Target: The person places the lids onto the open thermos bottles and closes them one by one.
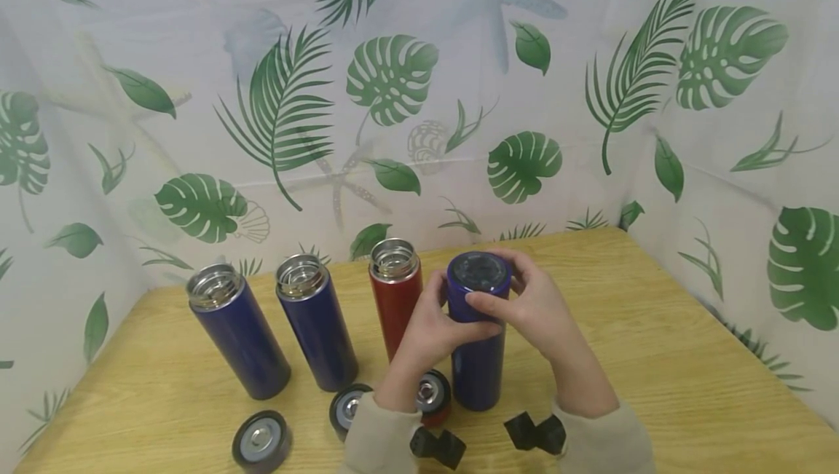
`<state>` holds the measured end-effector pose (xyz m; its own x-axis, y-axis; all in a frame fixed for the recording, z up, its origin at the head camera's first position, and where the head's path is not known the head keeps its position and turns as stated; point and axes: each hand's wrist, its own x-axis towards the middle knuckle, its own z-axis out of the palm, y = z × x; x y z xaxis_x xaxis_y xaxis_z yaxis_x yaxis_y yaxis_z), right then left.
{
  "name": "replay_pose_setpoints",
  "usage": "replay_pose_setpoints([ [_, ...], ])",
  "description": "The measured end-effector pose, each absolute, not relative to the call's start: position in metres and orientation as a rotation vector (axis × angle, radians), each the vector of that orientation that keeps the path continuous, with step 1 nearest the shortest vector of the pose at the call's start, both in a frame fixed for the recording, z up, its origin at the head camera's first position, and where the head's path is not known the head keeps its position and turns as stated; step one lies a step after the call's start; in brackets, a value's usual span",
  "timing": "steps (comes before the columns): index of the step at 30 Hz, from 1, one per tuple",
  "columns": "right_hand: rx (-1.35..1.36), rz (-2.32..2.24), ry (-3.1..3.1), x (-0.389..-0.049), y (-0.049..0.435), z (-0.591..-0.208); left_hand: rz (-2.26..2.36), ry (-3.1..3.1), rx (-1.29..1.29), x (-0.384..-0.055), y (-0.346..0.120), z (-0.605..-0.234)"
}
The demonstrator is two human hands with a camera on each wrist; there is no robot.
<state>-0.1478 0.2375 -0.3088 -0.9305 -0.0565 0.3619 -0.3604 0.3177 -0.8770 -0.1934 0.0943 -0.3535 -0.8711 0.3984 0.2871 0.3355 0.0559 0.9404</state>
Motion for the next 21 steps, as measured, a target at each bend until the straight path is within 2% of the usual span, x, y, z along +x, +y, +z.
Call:
replay_pose_setpoints([
  [21,0.24,1.637,-2.349,-0.148,0.234,-0.309,2.035,2.409,0.681,-0.188,0.105,-0.354],
])
